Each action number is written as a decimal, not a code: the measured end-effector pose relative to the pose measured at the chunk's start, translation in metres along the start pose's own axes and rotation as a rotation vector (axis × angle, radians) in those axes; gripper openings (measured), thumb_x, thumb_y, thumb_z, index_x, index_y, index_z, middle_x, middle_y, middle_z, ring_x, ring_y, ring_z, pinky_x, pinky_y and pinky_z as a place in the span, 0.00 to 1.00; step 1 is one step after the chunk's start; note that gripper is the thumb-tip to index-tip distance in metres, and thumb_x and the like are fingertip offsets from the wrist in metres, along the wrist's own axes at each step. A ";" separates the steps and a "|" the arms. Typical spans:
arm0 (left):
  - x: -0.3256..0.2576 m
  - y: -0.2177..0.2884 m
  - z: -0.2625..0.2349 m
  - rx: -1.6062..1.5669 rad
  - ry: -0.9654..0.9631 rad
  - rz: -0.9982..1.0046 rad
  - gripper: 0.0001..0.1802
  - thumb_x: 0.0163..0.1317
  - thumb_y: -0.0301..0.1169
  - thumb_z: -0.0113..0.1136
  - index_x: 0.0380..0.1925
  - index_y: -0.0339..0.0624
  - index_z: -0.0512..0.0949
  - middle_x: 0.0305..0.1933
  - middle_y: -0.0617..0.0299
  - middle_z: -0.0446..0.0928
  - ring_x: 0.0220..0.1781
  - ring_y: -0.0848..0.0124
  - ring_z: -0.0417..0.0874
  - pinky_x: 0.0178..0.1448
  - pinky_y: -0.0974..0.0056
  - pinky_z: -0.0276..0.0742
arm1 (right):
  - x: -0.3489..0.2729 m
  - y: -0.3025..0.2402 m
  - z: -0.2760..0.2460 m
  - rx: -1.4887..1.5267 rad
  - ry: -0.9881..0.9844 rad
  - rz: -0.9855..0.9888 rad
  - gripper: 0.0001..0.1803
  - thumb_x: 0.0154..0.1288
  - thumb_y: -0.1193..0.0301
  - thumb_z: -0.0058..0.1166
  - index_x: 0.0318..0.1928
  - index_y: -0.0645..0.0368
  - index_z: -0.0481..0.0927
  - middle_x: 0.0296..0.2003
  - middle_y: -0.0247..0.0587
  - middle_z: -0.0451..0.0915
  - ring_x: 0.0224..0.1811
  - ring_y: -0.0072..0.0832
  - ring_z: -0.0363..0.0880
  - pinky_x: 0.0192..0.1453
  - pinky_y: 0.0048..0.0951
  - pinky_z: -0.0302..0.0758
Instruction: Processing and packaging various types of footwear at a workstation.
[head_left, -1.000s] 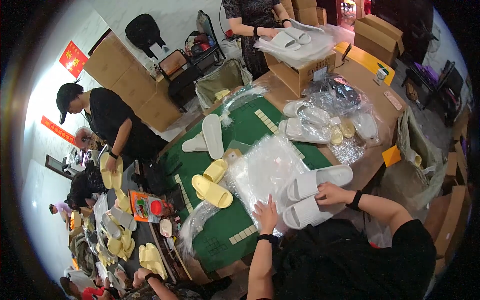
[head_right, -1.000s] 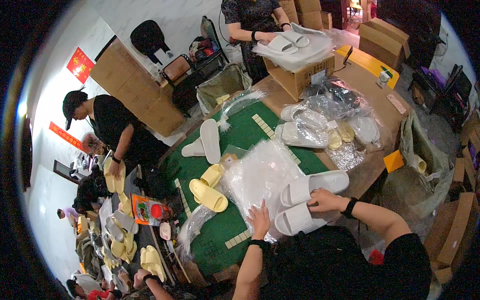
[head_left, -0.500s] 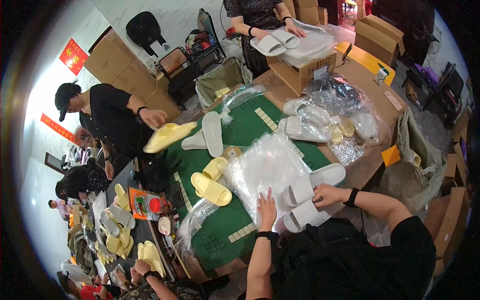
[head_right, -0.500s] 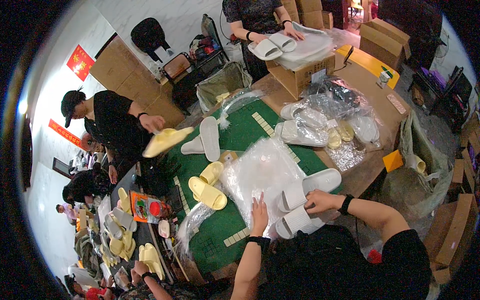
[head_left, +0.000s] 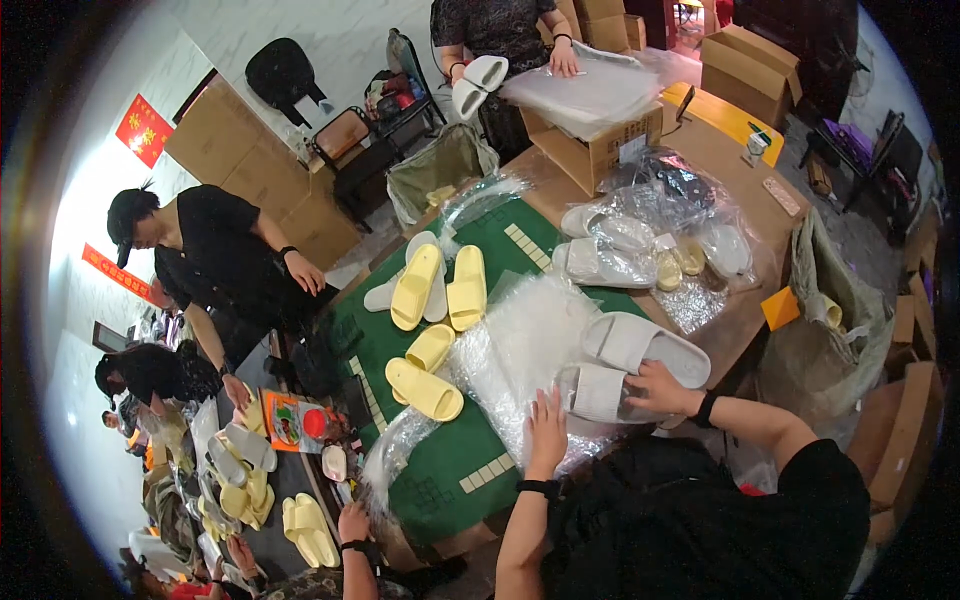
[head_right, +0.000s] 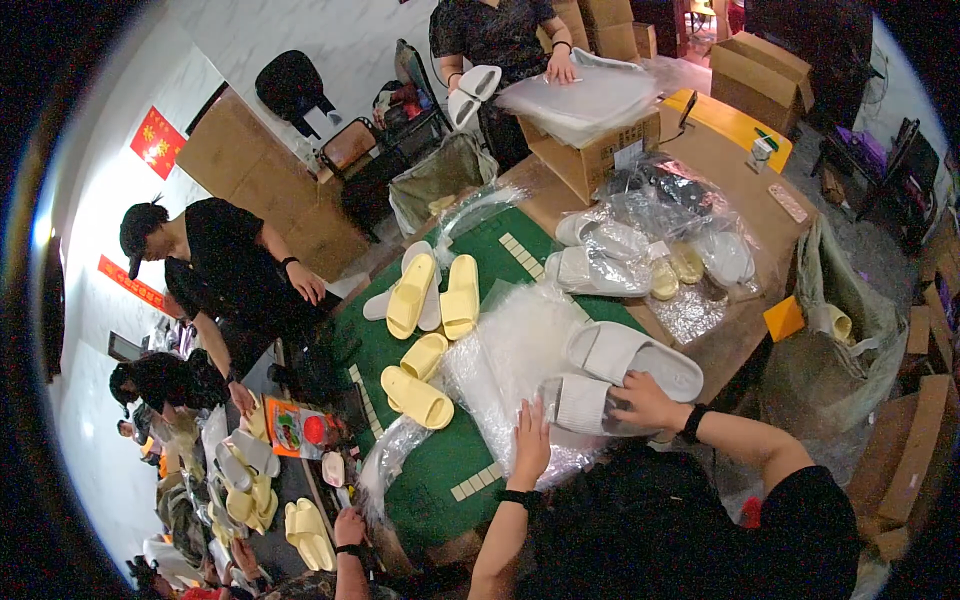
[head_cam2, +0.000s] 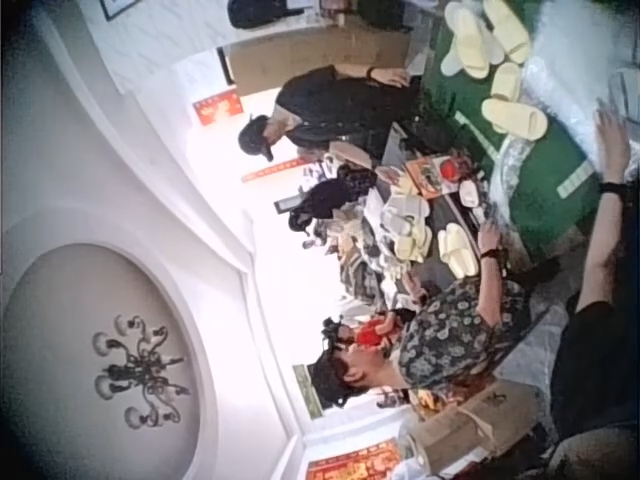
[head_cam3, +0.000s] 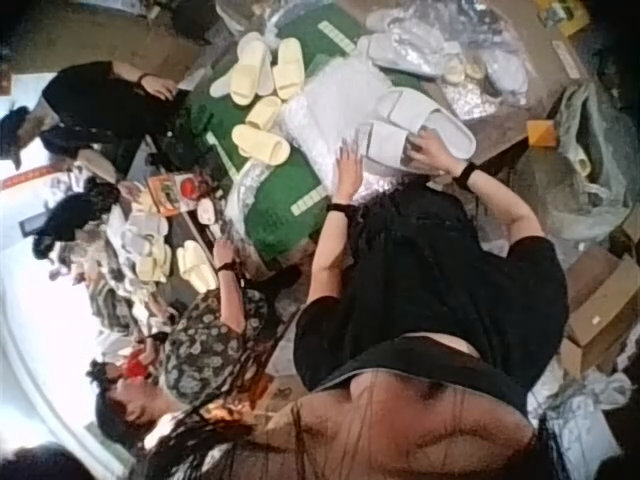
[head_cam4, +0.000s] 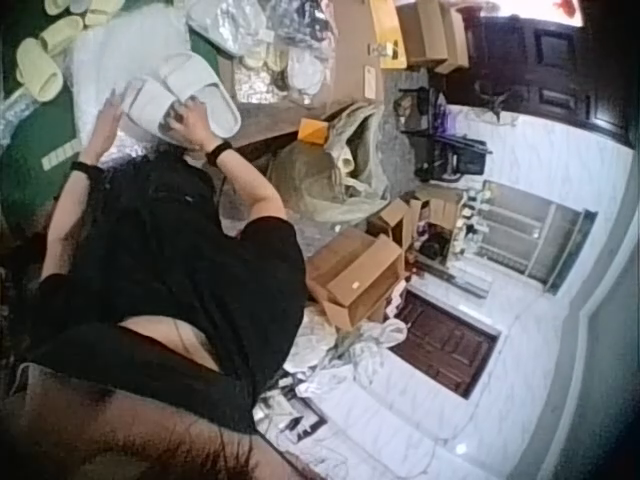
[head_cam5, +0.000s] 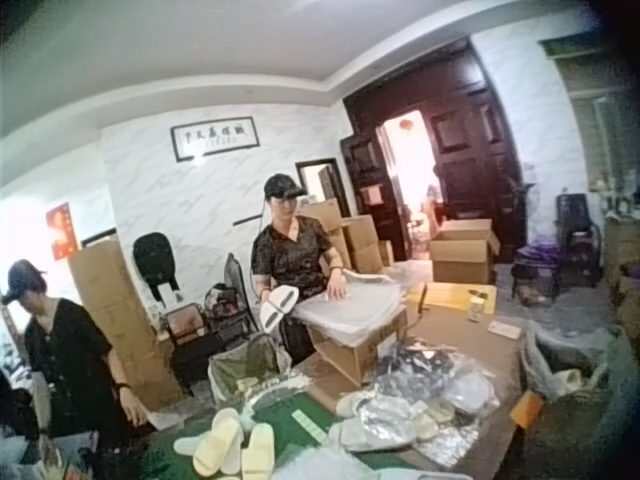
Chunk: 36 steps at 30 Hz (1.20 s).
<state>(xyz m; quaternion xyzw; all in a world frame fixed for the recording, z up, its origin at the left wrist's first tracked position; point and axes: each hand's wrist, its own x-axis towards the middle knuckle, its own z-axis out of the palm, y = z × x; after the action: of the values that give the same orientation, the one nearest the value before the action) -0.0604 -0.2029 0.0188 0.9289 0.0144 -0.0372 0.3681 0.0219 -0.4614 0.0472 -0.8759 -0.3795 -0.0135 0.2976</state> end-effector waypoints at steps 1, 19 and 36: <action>0.001 0.004 0.000 0.056 0.018 0.007 0.29 0.66 0.32 0.39 0.67 0.57 0.49 0.70 0.43 0.41 0.68 0.39 0.46 0.65 0.36 0.44 | -0.003 -0.006 0.000 -0.026 -0.009 0.004 0.20 0.49 0.59 0.58 0.41 0.55 0.74 0.33 0.41 0.70 0.42 0.40 0.68 0.44 0.39 0.63; 0.005 -0.030 0.016 -0.210 -0.076 -0.065 0.32 0.65 0.42 0.44 0.65 0.43 0.50 0.65 0.26 0.41 0.68 0.38 0.43 0.69 0.50 0.47 | -0.003 0.029 0.037 0.008 -0.162 0.235 0.22 0.49 0.58 0.57 0.44 0.54 0.75 0.34 0.43 0.69 0.44 0.39 0.68 0.47 0.42 0.60; 0.051 -0.043 -0.009 0.401 0.137 -0.354 0.45 0.53 0.54 0.56 0.63 0.36 0.55 0.66 0.35 0.49 0.69 0.43 0.47 0.69 0.44 0.41 | -0.007 0.036 0.066 -0.085 -0.238 0.266 0.29 0.52 0.53 0.50 0.54 0.51 0.70 0.40 0.50 0.72 0.49 0.45 0.66 0.50 0.46 0.61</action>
<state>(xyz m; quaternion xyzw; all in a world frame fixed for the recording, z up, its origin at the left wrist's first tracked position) -0.0108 -0.1657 -0.0079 0.9666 0.1938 -0.0401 0.1629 0.0276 -0.4501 -0.0275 -0.9255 -0.2922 0.1137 0.2123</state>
